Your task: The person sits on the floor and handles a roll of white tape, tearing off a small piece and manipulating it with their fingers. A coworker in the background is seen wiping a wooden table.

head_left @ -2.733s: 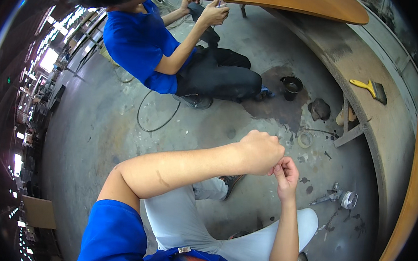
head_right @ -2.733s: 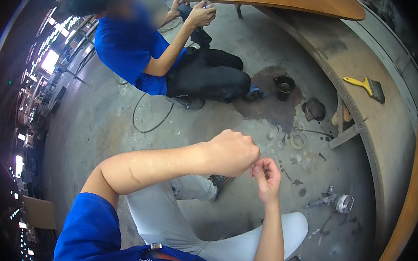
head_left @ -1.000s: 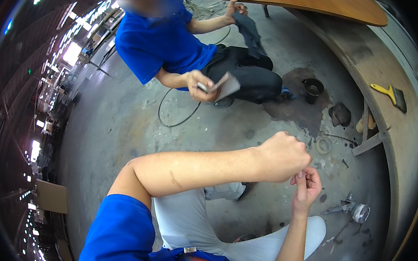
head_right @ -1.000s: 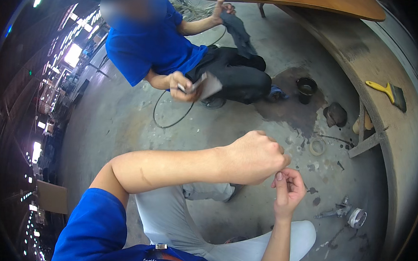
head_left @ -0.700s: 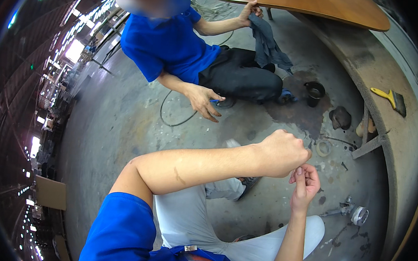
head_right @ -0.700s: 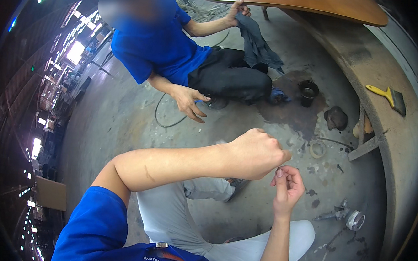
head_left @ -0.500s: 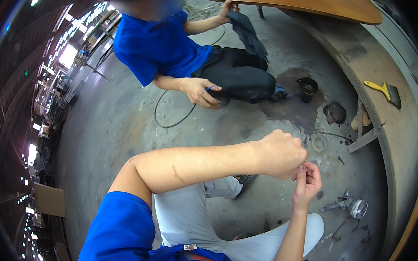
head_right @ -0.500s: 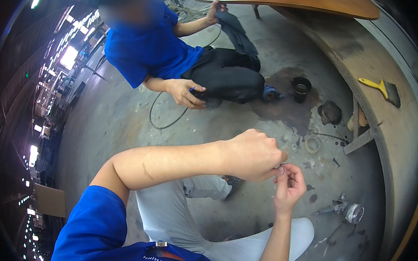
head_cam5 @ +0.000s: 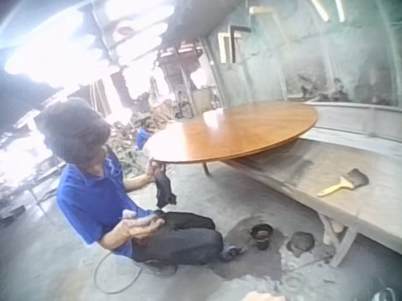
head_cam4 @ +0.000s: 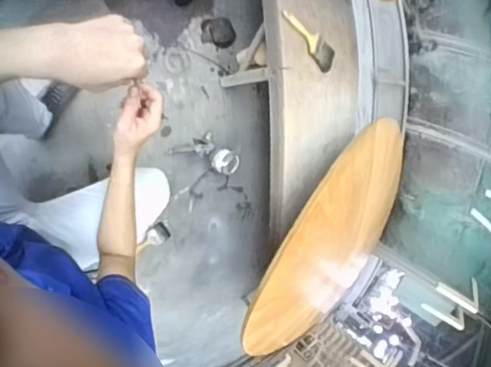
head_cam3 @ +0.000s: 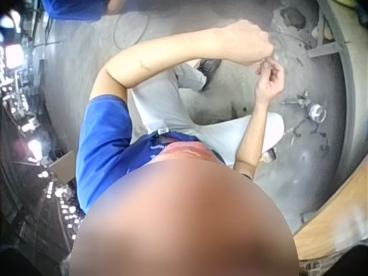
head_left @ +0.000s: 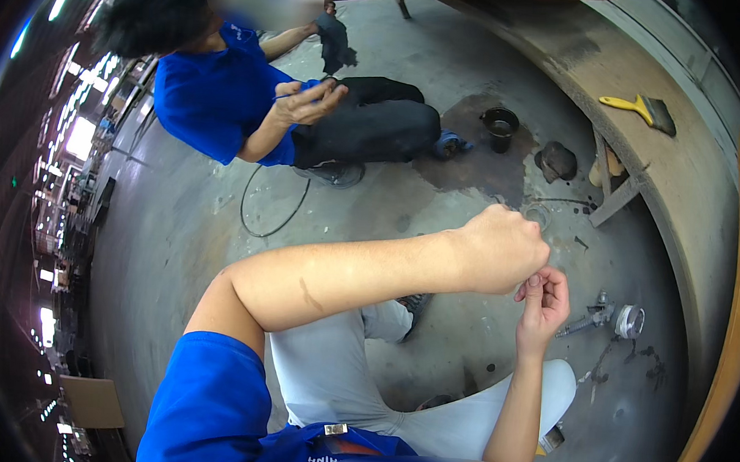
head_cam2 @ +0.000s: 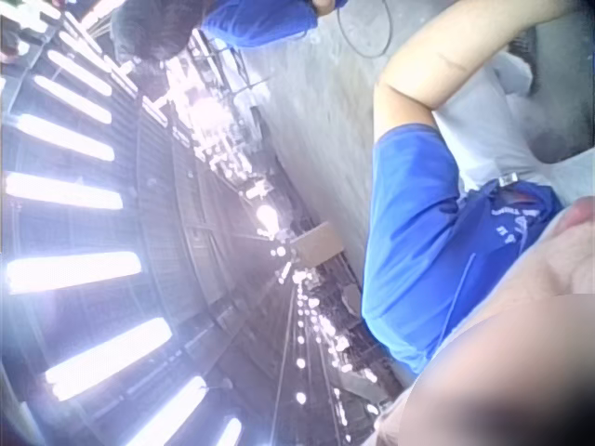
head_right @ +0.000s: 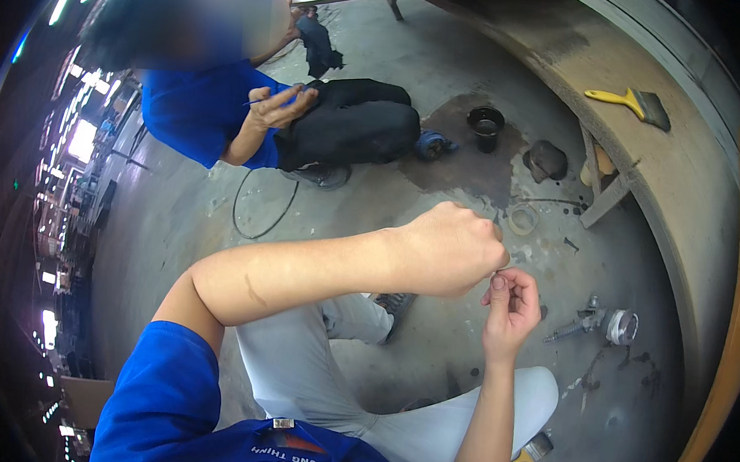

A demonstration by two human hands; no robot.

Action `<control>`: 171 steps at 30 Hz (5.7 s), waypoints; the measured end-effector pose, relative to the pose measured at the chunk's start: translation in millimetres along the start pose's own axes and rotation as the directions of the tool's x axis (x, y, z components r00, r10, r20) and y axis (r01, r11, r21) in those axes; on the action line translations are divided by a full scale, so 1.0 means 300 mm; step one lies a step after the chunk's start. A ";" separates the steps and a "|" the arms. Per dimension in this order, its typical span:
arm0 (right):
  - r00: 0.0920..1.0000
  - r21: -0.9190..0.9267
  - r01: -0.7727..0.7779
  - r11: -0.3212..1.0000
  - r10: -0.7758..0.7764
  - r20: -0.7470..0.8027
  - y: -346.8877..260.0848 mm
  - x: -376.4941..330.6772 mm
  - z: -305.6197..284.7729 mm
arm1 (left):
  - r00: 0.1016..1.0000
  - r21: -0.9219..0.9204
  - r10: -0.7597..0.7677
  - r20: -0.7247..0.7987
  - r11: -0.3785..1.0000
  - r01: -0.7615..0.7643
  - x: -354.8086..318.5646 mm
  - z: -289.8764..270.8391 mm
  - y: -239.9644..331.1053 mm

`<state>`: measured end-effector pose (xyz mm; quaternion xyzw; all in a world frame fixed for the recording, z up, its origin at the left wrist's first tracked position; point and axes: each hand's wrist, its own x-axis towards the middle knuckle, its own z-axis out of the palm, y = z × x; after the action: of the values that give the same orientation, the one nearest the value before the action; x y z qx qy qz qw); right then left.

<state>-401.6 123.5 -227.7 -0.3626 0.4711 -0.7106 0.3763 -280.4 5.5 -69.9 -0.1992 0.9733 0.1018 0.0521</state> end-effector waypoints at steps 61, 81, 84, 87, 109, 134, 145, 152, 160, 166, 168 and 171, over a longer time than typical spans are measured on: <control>0.968 0.059 -0.040 0.997 0.024 0.252 0.048 0.001 0.110 | 0.995 -0.048 -0.097 -0.013 0.994 0.096 -0.207 -0.008 -0.116; 0.982 -0.039 -0.014 0.999 0.021 0.187 0.061 0.023 0.097 | 0.999 -0.128 -0.010 -0.042 0.992 0.004 -0.088 0.016 -0.152; 0.986 -0.075 0.031 0.997 -0.018 0.167 0.053 0.021 0.084 | 0.999 -0.140 -0.003 -0.046 0.990 -0.004 -0.071 0.018 -0.141; 0.983 -0.081 0.084 0.993 -0.070 0.168 0.049 0.032 0.072 | 0.999 -0.153 0.007 -0.050 0.988 -0.014 -0.060 0.008 -0.138; 0.970 -0.010 0.011 1.000 -0.008 0.244 0.057 -0.006 0.085 | 0.993 -0.154 -0.098 0.058 0.982 0.106 -0.204 -0.004 -0.089; 0.891 0.827 0.452 0.335 -0.128 -0.435 -0.263 0.220 -0.625 | 0.923 -0.188 0.284 -0.261 0.923 -0.337 -0.069 -0.127 0.091; 0.749 0.715 0.652 0.253 -0.363 -0.554 -0.587 0.076 -0.834 | 0.864 -0.149 0.314 -0.393 0.906 -0.397 0.025 -0.155 0.193; 0.766 0.740 0.639 0.209 -0.256 -0.590 -0.656 0.027 -0.787 | 0.879 -0.190 0.317 -0.356 0.896 -0.400 0.047 -0.122 0.184; 0.677 0.663 0.734 0.148 -0.226 -0.700 -0.622 0.019 -0.774 | 0.867 -0.258 0.293 -0.403 0.873 -0.415 0.056 -0.118 0.208; 0.665 0.648 0.747 0.150 -0.190 -0.722 -0.569 0.075 -0.730 | 0.893 -0.254 0.269 -0.362 0.893 -0.372 0.042 -0.115 0.236; 0.726 0.697 0.688 0.203 -0.200 -0.659 -0.557 0.089 -0.709 | 0.908 -0.252 0.248 -0.338 0.906 -0.341 0.041 -0.110 0.236; 0.660 0.627 0.751 0.208 -0.290 -0.694 -0.547 0.080 -0.681 | 0.908 -0.240 0.229 -0.350 0.916 -0.323 0.049 -0.100 0.234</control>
<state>-622.0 228.4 -129.0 -0.0813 -0.0649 -0.9875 0.1187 -323.5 56.5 -30.3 -0.0771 0.9615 0.2177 -0.1488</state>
